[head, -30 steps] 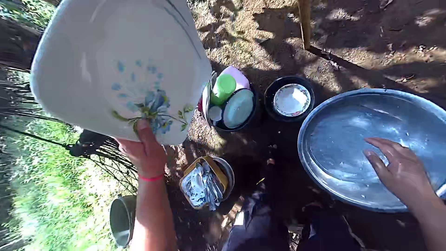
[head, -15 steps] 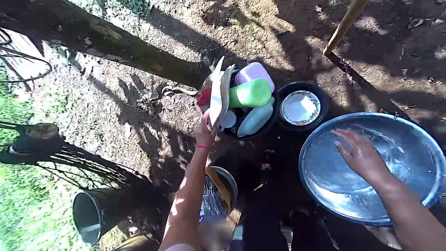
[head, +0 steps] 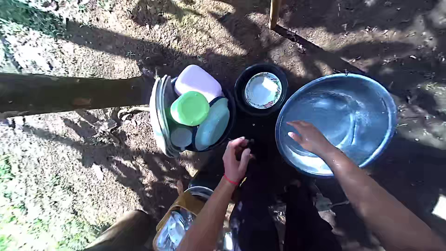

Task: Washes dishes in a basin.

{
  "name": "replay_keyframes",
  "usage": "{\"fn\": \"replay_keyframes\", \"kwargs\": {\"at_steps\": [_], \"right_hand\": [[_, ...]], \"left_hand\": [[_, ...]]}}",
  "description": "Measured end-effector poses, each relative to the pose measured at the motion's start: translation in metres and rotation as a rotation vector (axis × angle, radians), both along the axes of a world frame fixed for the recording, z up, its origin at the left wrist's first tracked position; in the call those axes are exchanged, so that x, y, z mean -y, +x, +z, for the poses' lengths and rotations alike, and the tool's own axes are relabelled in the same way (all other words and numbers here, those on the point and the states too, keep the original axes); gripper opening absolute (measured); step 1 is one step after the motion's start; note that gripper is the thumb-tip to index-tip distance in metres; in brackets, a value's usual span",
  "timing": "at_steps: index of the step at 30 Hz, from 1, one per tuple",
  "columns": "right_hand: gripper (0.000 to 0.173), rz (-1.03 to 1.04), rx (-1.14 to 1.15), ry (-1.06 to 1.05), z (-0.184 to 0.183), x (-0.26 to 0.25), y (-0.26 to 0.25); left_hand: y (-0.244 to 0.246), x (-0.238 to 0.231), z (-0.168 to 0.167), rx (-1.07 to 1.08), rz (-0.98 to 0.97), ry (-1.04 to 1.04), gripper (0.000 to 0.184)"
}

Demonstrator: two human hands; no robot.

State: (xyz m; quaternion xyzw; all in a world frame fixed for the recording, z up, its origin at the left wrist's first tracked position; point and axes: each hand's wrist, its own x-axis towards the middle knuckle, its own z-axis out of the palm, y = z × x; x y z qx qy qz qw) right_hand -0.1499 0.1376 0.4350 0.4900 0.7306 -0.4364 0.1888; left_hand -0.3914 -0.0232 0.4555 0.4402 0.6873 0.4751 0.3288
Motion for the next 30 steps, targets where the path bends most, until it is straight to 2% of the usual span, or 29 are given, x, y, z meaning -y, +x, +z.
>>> {"fn": "replay_keyframes", "kwargs": {"at_steps": [3,4,6,8,11,13,15,19,21,26,28,30], "right_hand": [[0.043,-0.119,0.023,0.005,-0.037,-0.003,0.018],[0.042,-0.15,0.034,0.014,-0.05,-0.004,0.024],[0.042,-0.213,0.045,0.03,-0.072,-0.001,0.038],[0.042,-0.308,0.034,0.033,-0.088,0.004,0.054],[0.042,-0.393,0.026,0.031,-0.114,0.026,0.095],[0.041,-0.42,0.075,0.025,-0.136,0.051,0.127],[0.042,-0.462,0.136,-0.027,-0.156,0.075,0.156],[0.044,-0.514,0.23,-0.167,-0.183,0.113,0.184],[0.043,-0.524,0.226,-0.201,-0.19,0.128,0.188],[0.043,-0.598,0.174,-0.282,-0.183,0.143,0.18],[0.043,-0.606,0.146,-0.279,-0.176,0.145,0.185],[0.044,-0.6,0.145,-0.256,-0.168,0.145,0.195]], "left_hand": [[0.046,-0.07,-0.088,0.368,-0.06,-0.566,0.042],[0.051,-0.093,-0.128,0.423,-0.027,-0.714,0.046],[0.054,-0.132,-0.204,0.381,0.034,-0.89,0.052],[0.047,-0.165,-0.268,0.228,0.047,-0.964,0.06],[0.036,-0.198,-0.345,0.046,0.09,-1.045,0.08],[0.029,-0.201,-0.396,0.118,0.185,-0.986,0.088],[0.027,-0.2,-0.432,0.273,0.255,-0.904,0.075],[0.029,-0.194,-0.463,0.383,0.274,-0.897,0.066],[0.031,-0.191,-0.464,0.361,0.274,-0.887,0.061],[0.025,-0.19,-0.445,0.281,0.359,-0.724,0.069],[0.024,-0.196,-0.429,0.16,0.371,-0.74,0.076],[0.025,-0.206,-0.404,-0.064,0.33,-0.836,0.082]]}}
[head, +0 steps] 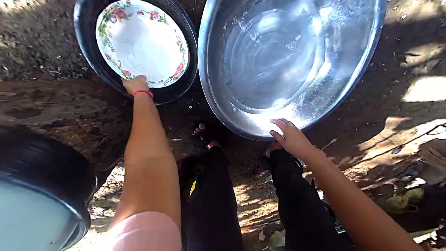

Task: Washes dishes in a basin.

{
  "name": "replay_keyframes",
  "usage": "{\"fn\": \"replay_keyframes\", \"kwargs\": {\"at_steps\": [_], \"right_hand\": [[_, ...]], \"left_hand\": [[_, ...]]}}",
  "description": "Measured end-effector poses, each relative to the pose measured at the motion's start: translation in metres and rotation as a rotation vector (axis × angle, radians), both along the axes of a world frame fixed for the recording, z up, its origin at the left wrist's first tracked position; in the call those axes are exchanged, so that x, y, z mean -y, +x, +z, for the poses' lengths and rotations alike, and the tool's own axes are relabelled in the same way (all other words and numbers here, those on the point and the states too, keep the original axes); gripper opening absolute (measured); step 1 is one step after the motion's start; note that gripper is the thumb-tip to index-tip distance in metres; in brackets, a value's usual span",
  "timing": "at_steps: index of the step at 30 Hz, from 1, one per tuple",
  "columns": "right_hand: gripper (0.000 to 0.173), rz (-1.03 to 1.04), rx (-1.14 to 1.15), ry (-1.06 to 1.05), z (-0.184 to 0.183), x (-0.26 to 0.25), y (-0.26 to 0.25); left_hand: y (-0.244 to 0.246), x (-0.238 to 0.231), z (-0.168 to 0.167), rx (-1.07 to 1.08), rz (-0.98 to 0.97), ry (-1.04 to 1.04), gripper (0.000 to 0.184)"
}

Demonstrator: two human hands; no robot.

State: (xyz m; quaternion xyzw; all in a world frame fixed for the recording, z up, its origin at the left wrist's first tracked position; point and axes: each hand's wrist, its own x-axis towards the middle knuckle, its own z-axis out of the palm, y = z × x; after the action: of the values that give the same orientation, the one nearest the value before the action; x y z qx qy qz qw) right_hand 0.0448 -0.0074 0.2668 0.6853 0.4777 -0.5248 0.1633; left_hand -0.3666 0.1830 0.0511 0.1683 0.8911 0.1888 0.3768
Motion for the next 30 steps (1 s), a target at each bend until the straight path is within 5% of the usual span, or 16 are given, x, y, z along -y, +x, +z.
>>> {"fn": "replay_keyframes", "kwargs": {"at_steps": [4,12,15,19,24,30], "right_hand": [[0.043,0.019,0.035,0.094,0.016,0.009,0.03],[0.045,-0.078,0.051,0.059,0.032,0.064,0.111],[0.046,-0.082,0.061,0.118,0.03,0.079,0.141],[0.049,-0.051,0.044,0.09,0.04,0.076,0.171],[0.049,-0.176,-0.132,0.112,0.039,0.044,0.189],[0.058,-0.693,-0.661,-0.001,0.025,-0.029,0.126]], "left_hand": [[0.015,-0.029,0.076,-0.347,-0.382,-0.318,0.069],[0.052,-0.067,0.2,-0.612,-0.993,-0.414,0.061],[0.063,-0.063,0.239,-0.707,-1.077,-0.405,0.056],[0.081,-0.043,0.303,-0.795,-0.942,-0.41,0.059],[0.093,0.012,0.358,-0.694,-0.553,-0.268,0.064],[0.188,0.1,0.3,-0.015,-0.068,0.033,0.057]]}}
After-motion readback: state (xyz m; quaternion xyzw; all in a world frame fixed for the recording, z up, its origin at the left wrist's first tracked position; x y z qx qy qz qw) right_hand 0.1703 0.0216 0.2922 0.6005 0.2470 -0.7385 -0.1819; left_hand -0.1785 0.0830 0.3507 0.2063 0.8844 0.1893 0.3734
